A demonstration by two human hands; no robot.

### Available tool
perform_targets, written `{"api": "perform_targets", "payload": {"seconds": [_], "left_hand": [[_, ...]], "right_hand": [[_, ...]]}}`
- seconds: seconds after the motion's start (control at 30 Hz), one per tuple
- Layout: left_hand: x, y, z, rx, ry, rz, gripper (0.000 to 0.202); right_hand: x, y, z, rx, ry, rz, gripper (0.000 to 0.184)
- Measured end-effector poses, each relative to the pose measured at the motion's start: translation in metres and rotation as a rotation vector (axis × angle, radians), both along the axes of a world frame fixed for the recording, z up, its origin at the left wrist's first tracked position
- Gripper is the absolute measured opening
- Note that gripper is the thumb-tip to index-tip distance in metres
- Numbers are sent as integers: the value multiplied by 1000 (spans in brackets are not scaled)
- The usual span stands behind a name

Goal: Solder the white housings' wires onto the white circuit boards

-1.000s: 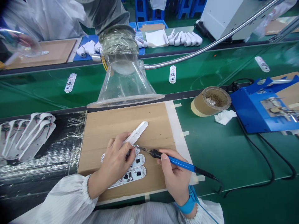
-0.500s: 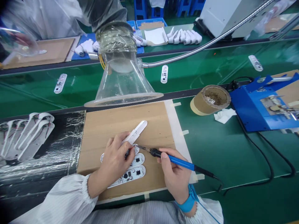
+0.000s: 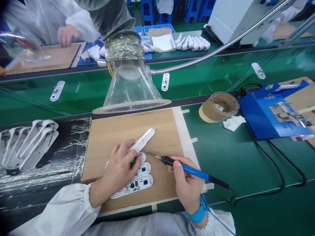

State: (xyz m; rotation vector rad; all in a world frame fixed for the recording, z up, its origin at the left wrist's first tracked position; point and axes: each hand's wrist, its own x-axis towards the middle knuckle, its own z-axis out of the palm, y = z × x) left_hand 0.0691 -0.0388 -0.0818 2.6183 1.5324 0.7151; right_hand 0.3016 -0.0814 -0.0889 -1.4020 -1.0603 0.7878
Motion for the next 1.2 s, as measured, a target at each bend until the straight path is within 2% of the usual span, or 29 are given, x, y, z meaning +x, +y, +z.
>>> {"api": "perform_targets", "payload": {"seconds": [0.23,0.4,0.57,0.73,0.93,1.2], "left_hand": [[-26,16,9,-87,-29,-118,15],[-38,19,12,-147,-96,-138,10],[-36,8,14,-163,-223,-69,11],[-29,5,11,-89,-243,-29,10],[-30,6,7,-78,-264,-100,14],[-30,4,17,-151,-216,-160,21]], "right_hand": [[0,1,0,15,-5,3,17],[0,2,-1,19,-2,-18,19],[-1,2,-2,14,13,-22,19],[-3,2,0,19,15,-36,21],[-3,0,-2,3,30,-36,21],[-5,-5,1,-20,20,-8,20]]}}
